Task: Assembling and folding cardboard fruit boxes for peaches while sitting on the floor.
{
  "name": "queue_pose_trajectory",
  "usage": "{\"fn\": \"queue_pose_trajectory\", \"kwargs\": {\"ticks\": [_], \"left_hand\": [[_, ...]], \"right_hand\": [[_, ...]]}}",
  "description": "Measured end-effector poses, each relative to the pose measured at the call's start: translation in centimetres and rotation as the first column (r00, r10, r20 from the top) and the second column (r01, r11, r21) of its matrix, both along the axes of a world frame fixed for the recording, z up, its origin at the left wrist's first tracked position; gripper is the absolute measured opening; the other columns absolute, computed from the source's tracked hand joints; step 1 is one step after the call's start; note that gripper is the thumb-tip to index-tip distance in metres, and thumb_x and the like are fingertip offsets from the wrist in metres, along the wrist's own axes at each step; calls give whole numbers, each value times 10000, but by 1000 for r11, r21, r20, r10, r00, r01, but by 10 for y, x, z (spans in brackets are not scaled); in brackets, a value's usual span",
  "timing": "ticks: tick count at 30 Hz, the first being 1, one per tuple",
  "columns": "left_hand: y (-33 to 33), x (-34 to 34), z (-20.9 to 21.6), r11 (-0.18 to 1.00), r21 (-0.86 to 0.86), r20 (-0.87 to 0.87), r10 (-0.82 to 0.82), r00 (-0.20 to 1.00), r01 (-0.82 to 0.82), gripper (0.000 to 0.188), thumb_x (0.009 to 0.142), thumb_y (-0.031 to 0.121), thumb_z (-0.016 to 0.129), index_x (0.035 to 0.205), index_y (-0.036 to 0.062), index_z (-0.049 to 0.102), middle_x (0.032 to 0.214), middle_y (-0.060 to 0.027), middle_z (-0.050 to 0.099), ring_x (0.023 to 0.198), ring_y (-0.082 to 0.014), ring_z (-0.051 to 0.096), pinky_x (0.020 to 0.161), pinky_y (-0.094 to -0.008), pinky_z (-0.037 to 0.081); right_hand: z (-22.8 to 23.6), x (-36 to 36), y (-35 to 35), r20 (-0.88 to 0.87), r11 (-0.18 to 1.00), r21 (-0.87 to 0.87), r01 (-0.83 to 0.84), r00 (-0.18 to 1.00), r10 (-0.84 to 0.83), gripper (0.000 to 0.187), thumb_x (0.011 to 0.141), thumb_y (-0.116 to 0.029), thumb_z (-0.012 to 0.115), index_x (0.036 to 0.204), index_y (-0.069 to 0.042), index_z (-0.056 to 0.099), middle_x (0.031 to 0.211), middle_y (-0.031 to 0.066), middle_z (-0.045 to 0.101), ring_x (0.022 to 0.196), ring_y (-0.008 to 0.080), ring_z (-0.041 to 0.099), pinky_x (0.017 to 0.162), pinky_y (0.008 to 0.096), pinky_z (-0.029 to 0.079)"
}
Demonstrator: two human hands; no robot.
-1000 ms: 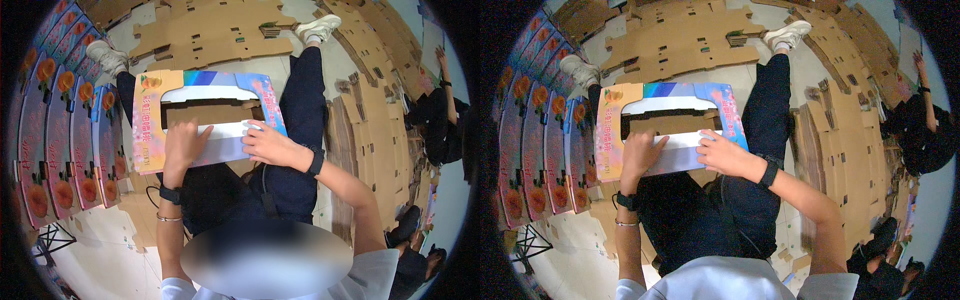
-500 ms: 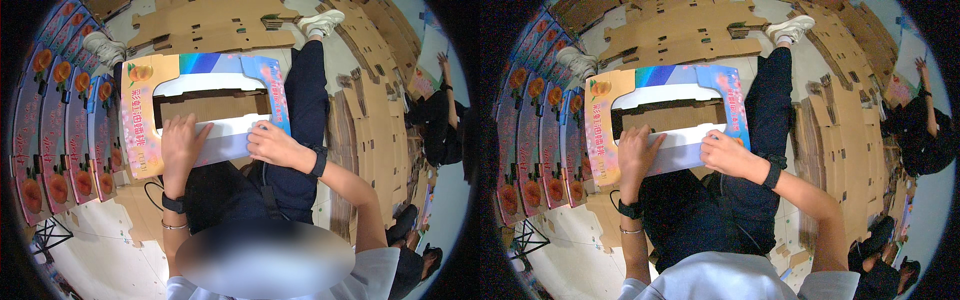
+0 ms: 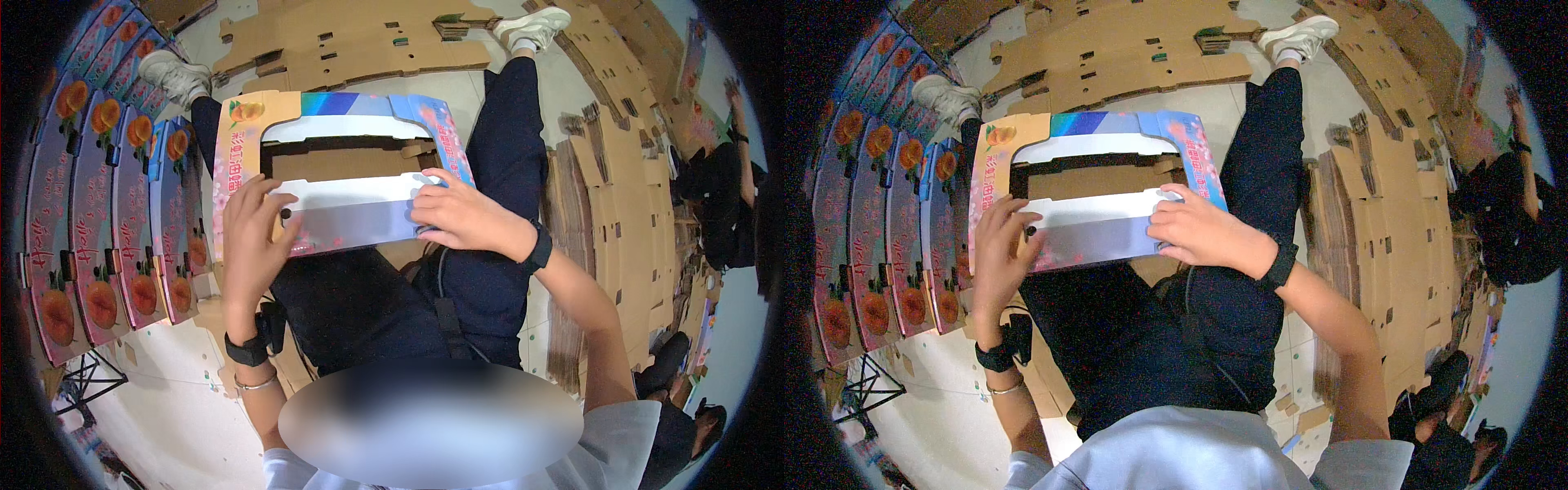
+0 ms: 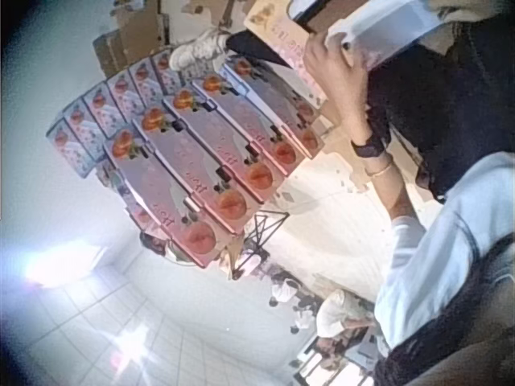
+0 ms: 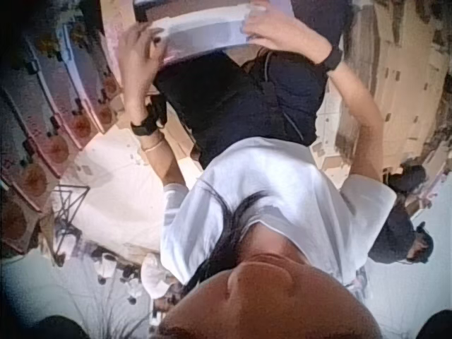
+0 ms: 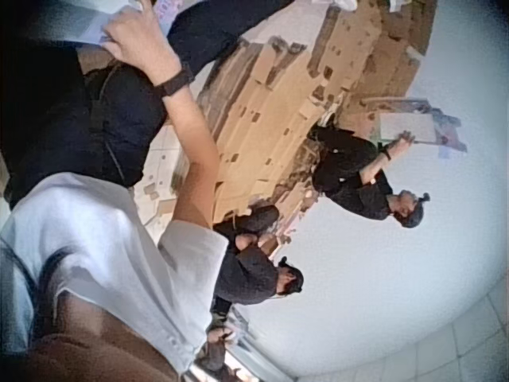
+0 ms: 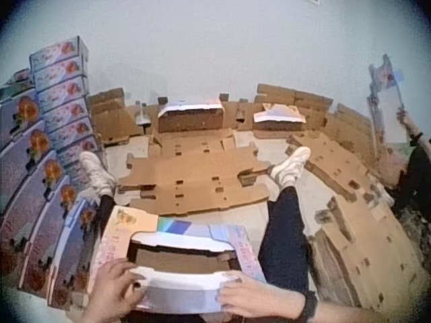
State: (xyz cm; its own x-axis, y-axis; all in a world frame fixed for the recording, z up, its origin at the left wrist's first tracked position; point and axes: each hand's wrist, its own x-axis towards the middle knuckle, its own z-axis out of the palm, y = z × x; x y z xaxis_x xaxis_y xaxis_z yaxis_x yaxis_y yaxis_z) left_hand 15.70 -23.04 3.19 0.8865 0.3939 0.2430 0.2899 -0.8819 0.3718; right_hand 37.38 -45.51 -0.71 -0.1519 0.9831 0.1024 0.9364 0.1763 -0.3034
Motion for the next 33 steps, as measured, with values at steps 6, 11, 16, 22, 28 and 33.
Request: {"fn": "queue_pose_trajectory", "kwargs": {"ticks": [6, 11, 16, 22, 28, 33], "left_hand": [[-1, -7, -5, 999, 23, -45, -42, 998, 43, 317, 711, 98, 728, 1002, 66, 605, 1199, -115, 553, 1183, -327, 496, 1003, -430, 370], [-1, -7, -4, 999, -3, -23, -54, 998, 54, 259, 688, 20, 669, 931, 42, 583, 1121, -120, 563, 1101, -321, 526, 954, -411, 394], [-1, -5, -5, 999, 15, 24, -41, 999, 40, 268, 693, -1, 630, 954, 45, 586, 1138, -125, 576, 1115, -324, 530, 976, -418, 383], [0, -9, -6, 997, 68, 19, 27, 999, -28, 370, 769, 108, 670, 1129, 85, 587, 1290, -118, 537, 1274, -330, 452, 1121, -515, 235], [21, -28, 3, 978, 74, 15, 196, 980, -197, 460, 887, 220, 620, 1320, 102, 518, 1445, -162, 399, 1371, -337, 334, 1134, -491, 210], [42, -53, 19, 914, 125, 237, 351, 906, -387, 452, 962, 258, 552, 1336, 13, 483, 1454, -170, 387, 1355, -307, 348, 1125, -413, 250]], "right_hand": [[7, 2, -2, -169, 997, -79, -24, 986, 11, 209, 812, -264, 682, 845, -72, 605, 850, 76, 554, 958, 236, 563, 1101, 475, 268], [7, -10, -3, -133, 998, -69, -8, 991, -1, 201, 770, -267, 696, 786, -92, 598, 890, 67, 558, 975, 244, 553, 1094, 454, 307], [2, -12, -13, -42, 997, 1, 83, 996, -83, 479, 754, -283, 730, 1148, -95, 533, 1137, 108, 526, 1122, 282, 510, 1081, 449, 321], [-20, -4, 14, -19, 977, 18, 211, 977, -211, 1007, 675, -371, 786, 1450, 14, 270, 1417, 222, 383, 1291, 363, 400, 1081, 461, 313], [-20, -5, 40, -69, 988, -84, 129, 988, -135, 1040, 607, -378, 815, 1395, 81, 315, 1256, 232, 474, 1239, 359, 445, 1025, 452, 348], [20, 16, 42, 140, 1000, -23, 19, 990, -16, 1016, 553, -258, 853, 1389, 15, 343, 1223, 160, 496, 1244, 309, 456, 1145, 509, 243]]}}
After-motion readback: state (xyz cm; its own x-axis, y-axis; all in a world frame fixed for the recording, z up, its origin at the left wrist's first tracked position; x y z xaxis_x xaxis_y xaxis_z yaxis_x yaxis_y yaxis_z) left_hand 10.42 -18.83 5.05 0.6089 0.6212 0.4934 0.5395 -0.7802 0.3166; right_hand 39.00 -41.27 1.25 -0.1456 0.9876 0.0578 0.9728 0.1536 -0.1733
